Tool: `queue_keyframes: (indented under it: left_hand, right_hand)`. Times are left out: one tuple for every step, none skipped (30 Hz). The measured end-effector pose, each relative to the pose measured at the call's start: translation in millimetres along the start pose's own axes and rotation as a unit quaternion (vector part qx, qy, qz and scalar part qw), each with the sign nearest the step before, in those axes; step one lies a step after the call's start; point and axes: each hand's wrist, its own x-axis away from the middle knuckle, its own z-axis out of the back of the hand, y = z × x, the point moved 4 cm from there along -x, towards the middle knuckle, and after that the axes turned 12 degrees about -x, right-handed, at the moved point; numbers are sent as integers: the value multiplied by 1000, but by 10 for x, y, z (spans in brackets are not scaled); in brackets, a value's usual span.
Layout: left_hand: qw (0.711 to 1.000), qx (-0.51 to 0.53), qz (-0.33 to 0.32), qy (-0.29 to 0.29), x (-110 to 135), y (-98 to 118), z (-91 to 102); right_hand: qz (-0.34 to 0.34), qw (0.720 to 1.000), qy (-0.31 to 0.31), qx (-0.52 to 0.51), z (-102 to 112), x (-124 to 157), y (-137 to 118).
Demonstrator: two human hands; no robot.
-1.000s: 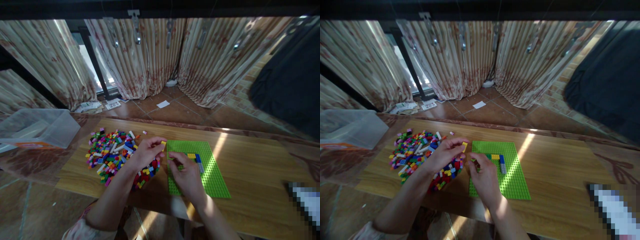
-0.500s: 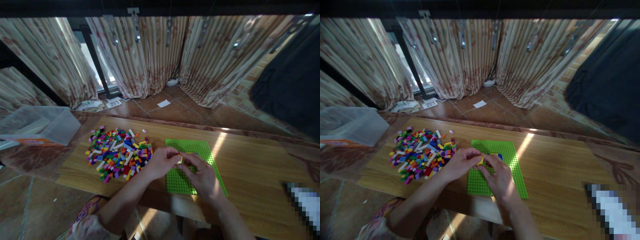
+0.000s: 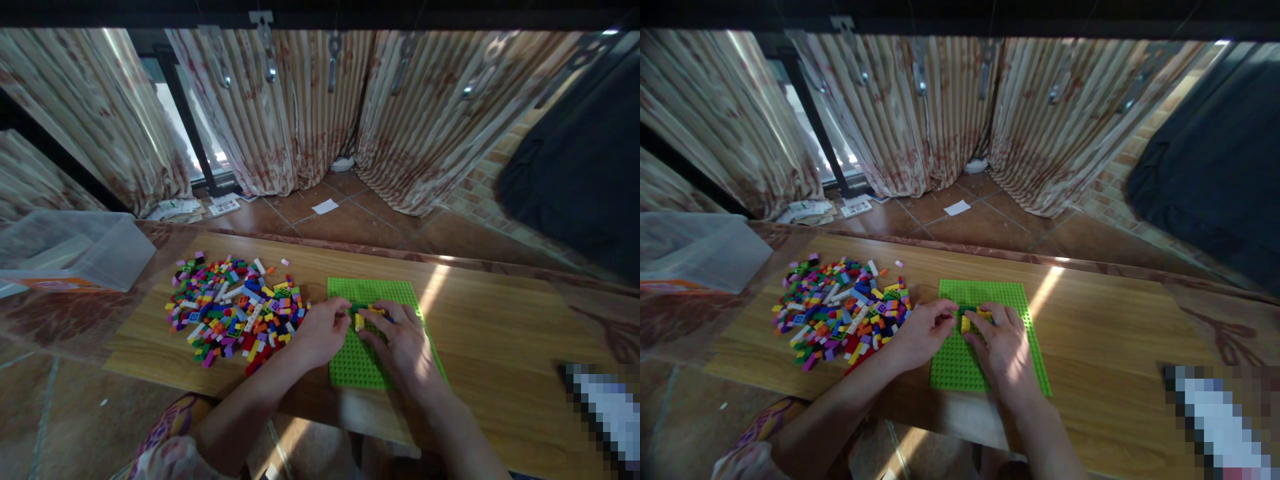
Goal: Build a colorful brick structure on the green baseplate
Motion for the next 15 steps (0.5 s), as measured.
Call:
queue_keyframes:
  left_hand:
    - [1000, -3, -2, 1, -3, 3, -4]
    - [1000, -4, -4, 1, -5, 5, -8]
    - [1000, -4, -5, 0, -7, 7, -13]
    - [1000, -3, -5, -1, -7, 10, -16]
    - [1000, -2, -5, -2, -6, 13, -17]
    - [1000, -2, -4, -1, -4, 16, -17]
    - [1000, -3, -2, 0, 0, 21, -15]
    - [1000, -3, -1, 1, 3, 25, -13]
    - [1000, -2, 0, 0, 7, 29, -13]
    - [1000, 1, 1, -1, 10, 31, -14]
    - [1000, 6, 2, -3, 11, 31, -18]
    - [1000, 12, 2, -5, 11, 29, -24]
    - [1000, 17, 1, -5, 10, 25, -30]
    - [1000, 22, 0, -3, 8, 18, -37]
    - [1000, 24, -1, 0, 4, 10, -45]
  right_hand:
    - [0, 1000, -5, 3, -11, -4, -3]
    - [-2, 1000, -8, 4, -21, -6, 1]
    - [-4, 1000, -8, 3, -28, -4, 12]
    - [-5, 1000, -5, 1, -32, 0, 29]
    - [-7, 1000, 2, -4, -31, 5, 53]
    - [-9, 1000, 12, -10, -24, 11, 80]
    - [-11, 1000, 24, -17, -11, 17, 111]
    - [-15, 999, 40, -24, 11, 24, 142]
    - [-19, 998, 57, -31, 40, 32, 174]
    - [-25, 996, 75, -39, 74, 41, 207]
    - [-33, 994, 93, -47, 116, 52, 240]
    - [-44, 991, 111, -54, 162, 64, 276]
    - [-60, 988, 127, -60, 208, 79, 316]
    - [-80, 985, 139, -64, 252, 95, 360]
    - [-106, 981, 145, -67, 291, 113, 408]
